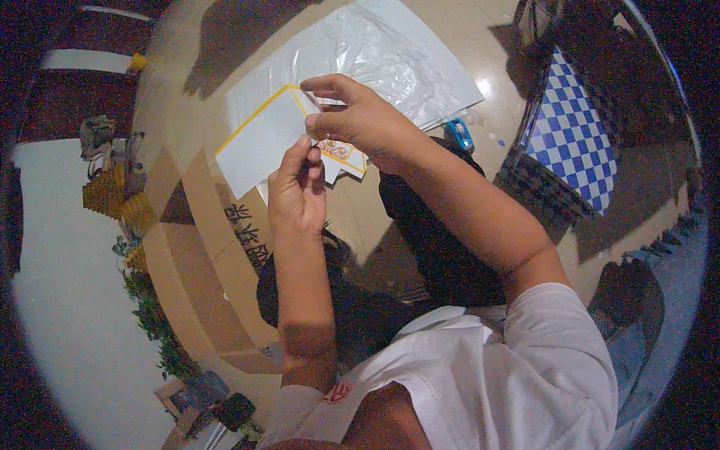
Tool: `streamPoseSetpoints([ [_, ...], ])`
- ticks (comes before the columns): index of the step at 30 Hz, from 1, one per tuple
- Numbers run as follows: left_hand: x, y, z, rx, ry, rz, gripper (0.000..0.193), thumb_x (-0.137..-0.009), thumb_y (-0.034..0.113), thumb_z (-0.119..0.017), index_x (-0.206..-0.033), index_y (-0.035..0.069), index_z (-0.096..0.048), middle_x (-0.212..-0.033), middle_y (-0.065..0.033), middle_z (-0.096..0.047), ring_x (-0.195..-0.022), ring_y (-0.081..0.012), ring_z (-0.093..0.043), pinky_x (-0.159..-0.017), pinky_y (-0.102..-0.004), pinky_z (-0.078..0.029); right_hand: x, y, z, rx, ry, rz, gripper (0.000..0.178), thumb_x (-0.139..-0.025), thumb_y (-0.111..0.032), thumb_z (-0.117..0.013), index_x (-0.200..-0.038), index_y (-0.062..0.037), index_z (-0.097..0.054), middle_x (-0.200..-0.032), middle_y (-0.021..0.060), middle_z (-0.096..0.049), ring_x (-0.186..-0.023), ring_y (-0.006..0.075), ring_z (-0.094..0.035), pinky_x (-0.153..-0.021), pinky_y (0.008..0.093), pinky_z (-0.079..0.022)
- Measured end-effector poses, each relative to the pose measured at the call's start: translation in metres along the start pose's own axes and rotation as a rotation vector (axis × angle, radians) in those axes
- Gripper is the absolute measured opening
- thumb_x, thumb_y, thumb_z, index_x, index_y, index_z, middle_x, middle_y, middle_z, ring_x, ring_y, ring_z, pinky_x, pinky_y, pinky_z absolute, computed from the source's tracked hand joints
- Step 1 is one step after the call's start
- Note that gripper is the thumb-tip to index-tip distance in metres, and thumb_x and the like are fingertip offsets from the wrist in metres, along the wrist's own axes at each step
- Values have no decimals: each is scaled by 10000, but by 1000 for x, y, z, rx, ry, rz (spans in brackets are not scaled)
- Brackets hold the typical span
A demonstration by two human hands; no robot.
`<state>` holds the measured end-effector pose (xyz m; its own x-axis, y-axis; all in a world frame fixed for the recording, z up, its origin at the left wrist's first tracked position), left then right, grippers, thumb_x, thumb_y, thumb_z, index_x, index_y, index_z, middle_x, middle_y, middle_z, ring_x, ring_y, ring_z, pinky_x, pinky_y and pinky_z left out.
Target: The person assembles small paper boxes by folding flat sheets along pre-printed lines and securing edges with tape. They handle multiple sheets, fold them into box shapes, and place completed units aside.
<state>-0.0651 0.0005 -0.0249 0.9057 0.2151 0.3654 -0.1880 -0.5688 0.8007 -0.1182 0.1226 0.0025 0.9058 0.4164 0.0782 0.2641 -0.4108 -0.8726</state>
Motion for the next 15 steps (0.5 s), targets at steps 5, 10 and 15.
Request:
streamPoseSetpoints([
  [5, -3, -7, -2, -22, 16, 33, 142, -837, 78, -704, -922, 0, -620, -776, -47, -608, -613, -79, -521, -514, -169, -397, -3, -5, 10, 156, -70, 42, 510, -873, -121, -623, -1344, -20, -456, -1379, 128, -455, -1272, 228, -448, -1008, 352, -421],
  [10, -13, -18, 12, 5, 77, 56, 120, -834, 57, -702, -889, 20, -602, -773, -37, -599, -619, -88, -529, -510, -188, -412, -22, 23, 117, 33, 85, 72, 388, -921, -184, -589, -1273, -32, -532, -1183, 133, -610, -1063, 233, -615, -919, 338, -509],
  [15, -18, -34, 9, -77, 181, 113, 114, -828, 24, -692, -866, 14, -585, -760, -39, -578, -617, -92, -520, -488, -201, -403, 30, 204, 382, 885, 699, -290, 361, -896, -172, -582, -1241, -70, -559, -1011, 137, -653, -812, 167, -625, -705, 284, -512],
])
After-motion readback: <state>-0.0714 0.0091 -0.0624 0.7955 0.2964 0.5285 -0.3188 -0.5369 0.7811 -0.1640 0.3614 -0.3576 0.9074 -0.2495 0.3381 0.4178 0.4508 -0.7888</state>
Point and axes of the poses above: each hand's wrist, its own x-axis away from the middle knuckle, its own z-axis out of the back of the hand, y = z × x, the point moved 8 cm from there along -x, towards the middle knuckle
